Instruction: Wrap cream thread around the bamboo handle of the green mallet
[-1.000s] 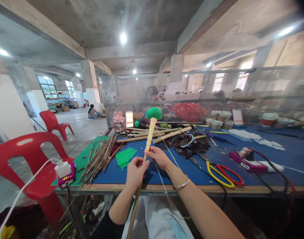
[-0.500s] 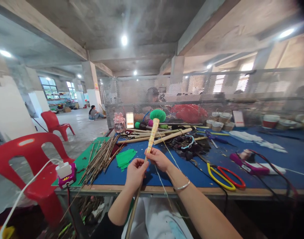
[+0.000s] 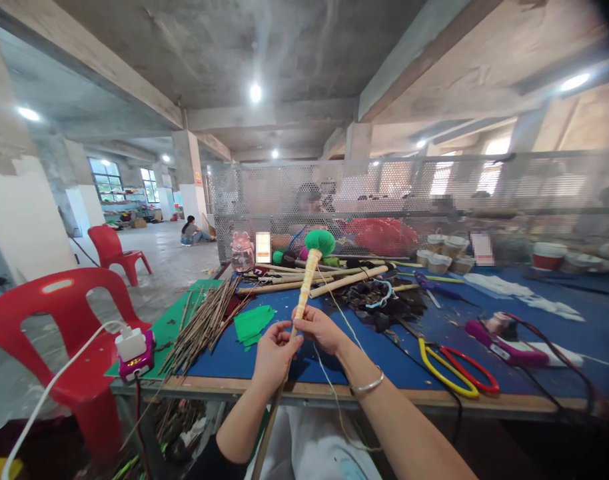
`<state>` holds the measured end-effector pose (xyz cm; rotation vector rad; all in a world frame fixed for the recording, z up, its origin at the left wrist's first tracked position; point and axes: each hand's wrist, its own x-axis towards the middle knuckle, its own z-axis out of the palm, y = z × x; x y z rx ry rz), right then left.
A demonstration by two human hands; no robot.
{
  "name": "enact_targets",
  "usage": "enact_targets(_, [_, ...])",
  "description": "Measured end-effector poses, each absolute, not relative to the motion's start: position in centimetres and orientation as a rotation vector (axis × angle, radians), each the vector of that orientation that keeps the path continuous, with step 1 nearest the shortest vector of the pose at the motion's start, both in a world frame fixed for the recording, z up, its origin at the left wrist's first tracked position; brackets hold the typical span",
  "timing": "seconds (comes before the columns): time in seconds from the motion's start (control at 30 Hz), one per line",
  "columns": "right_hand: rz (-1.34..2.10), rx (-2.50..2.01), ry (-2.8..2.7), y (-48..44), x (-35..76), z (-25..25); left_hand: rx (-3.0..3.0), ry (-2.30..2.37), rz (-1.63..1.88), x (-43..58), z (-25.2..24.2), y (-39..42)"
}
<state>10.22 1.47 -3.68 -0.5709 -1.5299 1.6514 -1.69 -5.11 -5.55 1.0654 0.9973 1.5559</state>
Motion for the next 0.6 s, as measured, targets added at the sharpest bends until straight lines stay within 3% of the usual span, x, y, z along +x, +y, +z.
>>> enact_targets(0.6, [1.768,-0.535,-1.461,1.8,10.0,-4.1,0.919,0.896,1.587,-2.1,-5.3,-4.8])
